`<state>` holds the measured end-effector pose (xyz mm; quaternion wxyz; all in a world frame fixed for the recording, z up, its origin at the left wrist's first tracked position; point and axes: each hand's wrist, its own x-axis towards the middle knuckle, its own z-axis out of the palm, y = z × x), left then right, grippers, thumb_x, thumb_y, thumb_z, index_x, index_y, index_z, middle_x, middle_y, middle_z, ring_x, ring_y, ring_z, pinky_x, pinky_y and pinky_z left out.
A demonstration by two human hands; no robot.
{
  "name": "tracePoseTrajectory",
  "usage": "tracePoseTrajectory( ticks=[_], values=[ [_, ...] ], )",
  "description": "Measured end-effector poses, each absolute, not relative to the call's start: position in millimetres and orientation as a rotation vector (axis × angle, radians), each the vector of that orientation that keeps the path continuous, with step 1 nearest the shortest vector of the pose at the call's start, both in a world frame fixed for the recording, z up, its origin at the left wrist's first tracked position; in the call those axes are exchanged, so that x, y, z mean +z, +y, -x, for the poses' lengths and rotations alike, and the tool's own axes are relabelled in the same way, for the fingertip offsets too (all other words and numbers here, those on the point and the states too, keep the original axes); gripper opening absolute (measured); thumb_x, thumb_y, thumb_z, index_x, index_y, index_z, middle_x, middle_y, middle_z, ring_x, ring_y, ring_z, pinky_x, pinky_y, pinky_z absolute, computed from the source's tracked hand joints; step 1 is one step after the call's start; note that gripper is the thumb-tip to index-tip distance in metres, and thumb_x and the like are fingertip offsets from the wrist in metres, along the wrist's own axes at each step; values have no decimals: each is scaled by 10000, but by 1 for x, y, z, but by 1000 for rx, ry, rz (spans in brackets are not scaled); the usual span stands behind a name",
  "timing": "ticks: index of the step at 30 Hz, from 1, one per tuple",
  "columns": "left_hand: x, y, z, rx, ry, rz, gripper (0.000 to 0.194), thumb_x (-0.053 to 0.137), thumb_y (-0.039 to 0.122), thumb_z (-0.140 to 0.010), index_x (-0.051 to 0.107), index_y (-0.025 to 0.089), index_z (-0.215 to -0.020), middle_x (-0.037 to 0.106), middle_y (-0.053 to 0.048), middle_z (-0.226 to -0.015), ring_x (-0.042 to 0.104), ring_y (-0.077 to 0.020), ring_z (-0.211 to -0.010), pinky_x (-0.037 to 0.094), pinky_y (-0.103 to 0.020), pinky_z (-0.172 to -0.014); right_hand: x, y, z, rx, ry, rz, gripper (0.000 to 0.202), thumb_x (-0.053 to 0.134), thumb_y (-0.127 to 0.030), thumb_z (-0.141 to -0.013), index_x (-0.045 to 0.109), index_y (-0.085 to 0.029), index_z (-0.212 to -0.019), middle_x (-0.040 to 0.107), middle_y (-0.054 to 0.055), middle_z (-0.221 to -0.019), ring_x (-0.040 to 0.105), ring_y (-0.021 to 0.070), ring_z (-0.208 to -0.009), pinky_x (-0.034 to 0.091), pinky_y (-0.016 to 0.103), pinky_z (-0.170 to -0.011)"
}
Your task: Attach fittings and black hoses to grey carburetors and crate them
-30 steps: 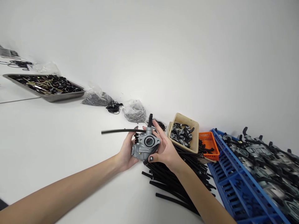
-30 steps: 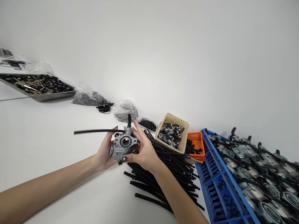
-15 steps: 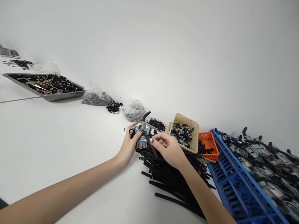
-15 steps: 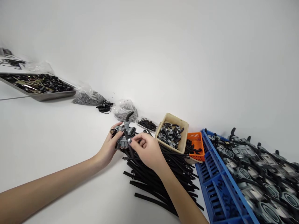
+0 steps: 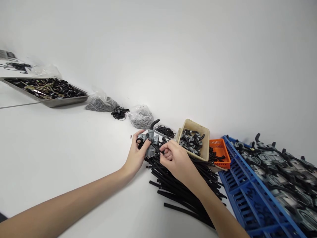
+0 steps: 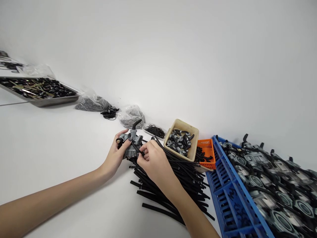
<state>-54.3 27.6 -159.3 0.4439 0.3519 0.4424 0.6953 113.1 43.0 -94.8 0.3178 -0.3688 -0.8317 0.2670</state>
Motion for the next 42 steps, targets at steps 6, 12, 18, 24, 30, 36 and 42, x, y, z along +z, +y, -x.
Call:
tracePoseTrajectory(
  ticks=[6, 12, 18, 24, 30, 36, 42],
  values=[
    [-158, 28, 56, 1749, 1113, -913, 652, 739, 572, -869, 504, 330, -1428, 597, 10, -1020, 587, -156, -861, 483, -272, -785, -95, 38, -110, 666, -2181, 849, 77, 602, -182, -836, 562, -217, -891, 556, 39, -949, 629, 141, -729, 629, 282, -714],
    [-158, 27, 56, 1748, 1090, -911, 621, 725, 560, -887, 507, 336, -1423, 602, 2, -1059, 575, -170, -943, 471, -285, -855, -101, 39, -102, 775, -2070, 777, 90, 617, -196, -769, 575, -216, -847, 540, 25, -932, 621, 127, -724, 626, 266, -697],
    [-159, 29, 55, 1750, 1083, -846, 635, 763, 555, -858, 522, 335, -1402, 599, 13, -1036, 600, -148, -841, 484, -256, -740, -106, 53, -103, 1108, -1935, 930, 160, 659, -268, -691, 584, -207, -818, 601, -2, -798, 635, 143, -702, 566, 281, -672],
    [-155, 27, 54, 1720, 1112, -785, 655, 795, 560, -819, 545, 313, -1371, 619, 11, -1013, 619, -134, -743, 497, -243, -639, -114, 68, -104, 1228, -1816, 1091, 215, 700, -336, -637, 587, -208, -768, 625, -30, -642, 569, 140, -609, 436, 264, -596],
    [-155, 28, 54, 1685, 1063, -739, 678, 810, 568, -798, 545, 307, -1365, 626, -16, -1111, 670, -153, -794, 557, -259, -638, -126, 76, -105, 1189, -1828, 1142, 236, 732, -360, -656, 588, -204, -759, 622, -18, -686, 566, 149, -650, 443, 275, -633],
    [-153, 28, 54, 1658, 1022, -746, 740, 820, 617, -768, 541, 303, -1378, 645, -40, -1164, 674, -180, -843, 580, -286, -649, -139, 82, -106, 1406, -1548, 934, 800, 894, -402, -694, 568, -265, -1411, 685, 101, -1326, 718, 225, -1072, 588, 382, -962],
    [-155, 25, 54, 1653, 1023, -800, 765, 832, 666, -739, 577, 294, -1357, 695, -38, -1147, 672, -192, -929, 550, -266, -713, -141, 80, -103, 1510, -1644, 805, 877, 940, -564, -717, 588, -221, -1443, 772, 123, -1216, 729, 317, -1197, 550, 521, -1119]
  ],
)
